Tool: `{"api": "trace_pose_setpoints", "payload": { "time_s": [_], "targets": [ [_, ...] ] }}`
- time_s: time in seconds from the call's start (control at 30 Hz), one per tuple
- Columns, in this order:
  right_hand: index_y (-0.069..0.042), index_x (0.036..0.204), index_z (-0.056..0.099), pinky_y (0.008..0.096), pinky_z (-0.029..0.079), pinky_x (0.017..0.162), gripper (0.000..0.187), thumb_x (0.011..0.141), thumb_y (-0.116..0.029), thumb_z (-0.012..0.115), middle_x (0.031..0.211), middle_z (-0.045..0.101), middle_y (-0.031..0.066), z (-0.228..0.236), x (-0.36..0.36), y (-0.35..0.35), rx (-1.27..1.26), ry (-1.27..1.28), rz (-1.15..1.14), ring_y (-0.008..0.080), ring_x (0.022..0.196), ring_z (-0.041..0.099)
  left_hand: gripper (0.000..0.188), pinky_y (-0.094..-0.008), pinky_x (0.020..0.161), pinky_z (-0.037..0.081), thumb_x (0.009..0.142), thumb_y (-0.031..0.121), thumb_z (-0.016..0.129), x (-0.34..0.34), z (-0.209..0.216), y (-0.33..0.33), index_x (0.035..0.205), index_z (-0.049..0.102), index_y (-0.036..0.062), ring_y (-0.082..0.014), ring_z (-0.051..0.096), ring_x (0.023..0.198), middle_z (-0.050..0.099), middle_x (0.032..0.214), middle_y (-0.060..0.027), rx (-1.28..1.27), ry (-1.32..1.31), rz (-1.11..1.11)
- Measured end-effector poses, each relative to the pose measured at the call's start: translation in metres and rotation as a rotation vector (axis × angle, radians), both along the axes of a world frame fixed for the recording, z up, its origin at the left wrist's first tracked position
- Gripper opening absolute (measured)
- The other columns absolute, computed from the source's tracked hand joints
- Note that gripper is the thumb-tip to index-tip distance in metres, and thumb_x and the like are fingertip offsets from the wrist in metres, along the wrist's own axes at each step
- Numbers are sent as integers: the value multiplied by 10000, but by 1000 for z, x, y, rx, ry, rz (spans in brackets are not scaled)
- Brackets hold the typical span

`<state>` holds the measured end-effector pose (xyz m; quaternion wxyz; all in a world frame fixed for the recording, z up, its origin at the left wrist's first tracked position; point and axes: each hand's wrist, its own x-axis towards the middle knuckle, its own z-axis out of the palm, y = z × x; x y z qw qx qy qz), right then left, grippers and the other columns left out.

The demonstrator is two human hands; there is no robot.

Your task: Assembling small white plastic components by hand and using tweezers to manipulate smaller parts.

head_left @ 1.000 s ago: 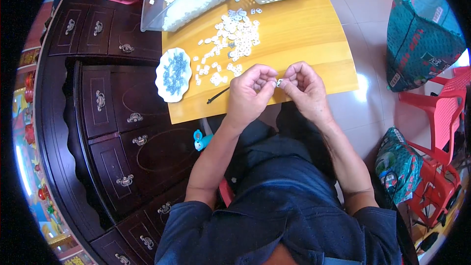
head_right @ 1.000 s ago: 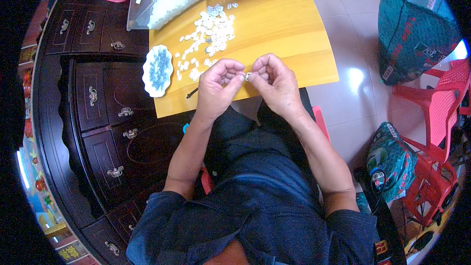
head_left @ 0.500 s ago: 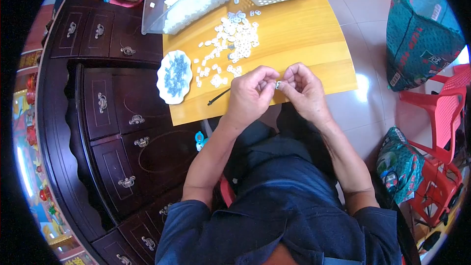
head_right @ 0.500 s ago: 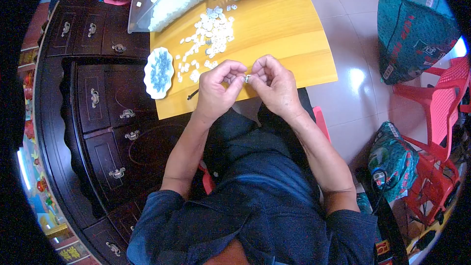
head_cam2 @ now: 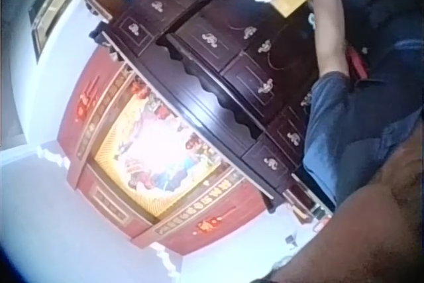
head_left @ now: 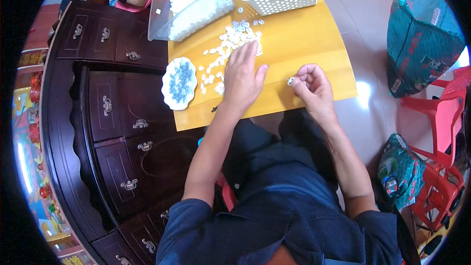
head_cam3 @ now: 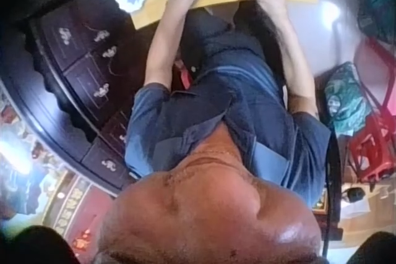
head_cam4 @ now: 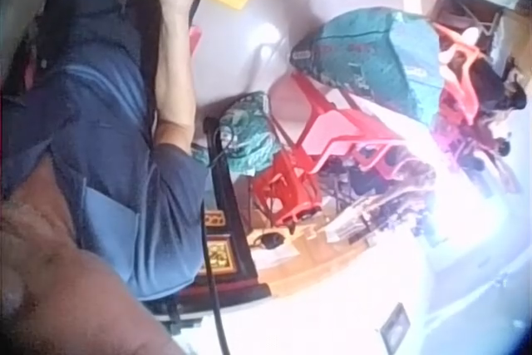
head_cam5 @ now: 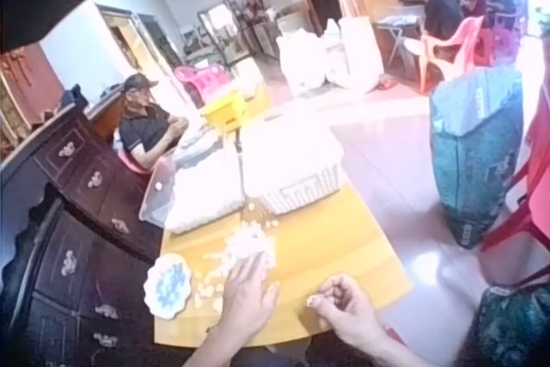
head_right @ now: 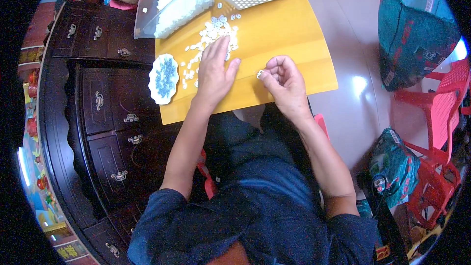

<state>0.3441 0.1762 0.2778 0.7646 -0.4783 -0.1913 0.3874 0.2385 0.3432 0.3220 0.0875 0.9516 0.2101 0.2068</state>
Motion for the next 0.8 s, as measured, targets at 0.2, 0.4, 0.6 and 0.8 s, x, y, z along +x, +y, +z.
{"api": "trace_pose_setpoints", "payload": {
  "time_s": [0.2, 0.4, 0.6, 0.8],
  "targets": [
    [-56, 1102, 525, 185, 467, 713, 211, 944, -30, 661, 930, 579, -23, -1, 1, -1, 15, 38, -22, 32, 778, 545, 700, -541, 1193, 234, 916, 326, 671, 10, -29, 3, 1452, 406, -39, -388, 334, 1443, 400, 1525, -234, 54, 255, 68],
    [-50, 1112, 525, 175, 454, 680, 196, 961, -52, 650, 930, 591, -13, -2, 5, -1, 13, 47, -64, 25, 763, 538, 697, -545, 1181, 261, 908, 321, 676, -4, -26, -30, 1434, 420, -56, -390, 366, 1428, 420, 1503, -247, 7, 269, -29],
    [-45, 1111, 528, 164, 442, 656, 195, 961, -48, 651, 925, 595, -12, -1, 3, -1, 6, 50, -58, 18, 753, 533, 607, -510, 1134, 343, 879, 205, 695, -16, -19, -20, 1387, 478, -46, -403, 444, 1347, 495, 1423, -235, -35, 130, -74],
    [-46, 1115, 529, 162, 439, 656, 212, 951, -42, 663, 917, 597, -14, -1, 4, 0, 5, 46, -98, 16, 752, 532, 329, -455, 923, 469, 832, 116, 723, -12, -14, -2, 1150, 686, 39, -325, 582, 1053, 621, 1108, -132, -46, 32, -43]
  ]
}}
